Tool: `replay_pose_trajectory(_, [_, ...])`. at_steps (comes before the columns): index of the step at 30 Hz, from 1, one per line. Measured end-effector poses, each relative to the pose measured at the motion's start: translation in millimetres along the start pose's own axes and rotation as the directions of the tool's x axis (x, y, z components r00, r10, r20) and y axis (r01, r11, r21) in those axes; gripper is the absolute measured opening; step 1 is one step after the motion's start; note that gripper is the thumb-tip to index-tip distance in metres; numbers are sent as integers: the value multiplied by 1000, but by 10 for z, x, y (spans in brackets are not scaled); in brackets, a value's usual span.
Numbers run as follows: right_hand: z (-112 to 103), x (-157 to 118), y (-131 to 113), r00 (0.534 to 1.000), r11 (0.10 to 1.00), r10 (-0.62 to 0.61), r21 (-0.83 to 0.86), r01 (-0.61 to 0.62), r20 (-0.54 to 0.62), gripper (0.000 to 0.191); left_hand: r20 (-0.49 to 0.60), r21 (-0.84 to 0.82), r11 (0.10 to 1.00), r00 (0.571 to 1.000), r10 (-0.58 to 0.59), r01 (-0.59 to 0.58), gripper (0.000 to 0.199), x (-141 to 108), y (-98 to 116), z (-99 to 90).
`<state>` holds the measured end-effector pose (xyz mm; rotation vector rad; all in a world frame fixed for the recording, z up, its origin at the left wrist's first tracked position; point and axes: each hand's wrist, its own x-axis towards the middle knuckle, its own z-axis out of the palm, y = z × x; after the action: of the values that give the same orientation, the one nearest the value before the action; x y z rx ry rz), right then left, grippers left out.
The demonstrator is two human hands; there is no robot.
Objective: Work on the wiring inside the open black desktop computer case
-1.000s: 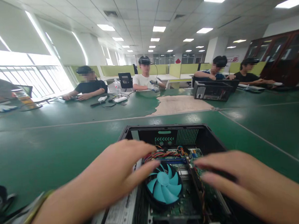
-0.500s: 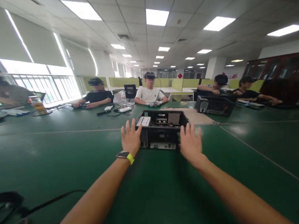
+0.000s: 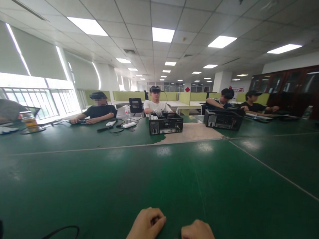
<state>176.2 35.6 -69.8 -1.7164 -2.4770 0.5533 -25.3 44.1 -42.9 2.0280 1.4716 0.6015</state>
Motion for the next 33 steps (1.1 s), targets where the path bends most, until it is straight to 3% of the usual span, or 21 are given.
replay_pose_trajectory(6, [-169,-67,-103,998,999,-48,11,49,-27,24,17,-33,998,999,49,-48,37,50,8,-11])
replay_pose_trajectory(15, [-46,-8,-17,997,998,-54,-16,54,-46,28,18,-3,999,999,38,-38,36,49,-47,30])
replay_pose_trajectory(33, [-45,-38,-25,991,996,-85,-41,81,-103,30,25,23,1000,1000,15,-16,30,44,-15,19])
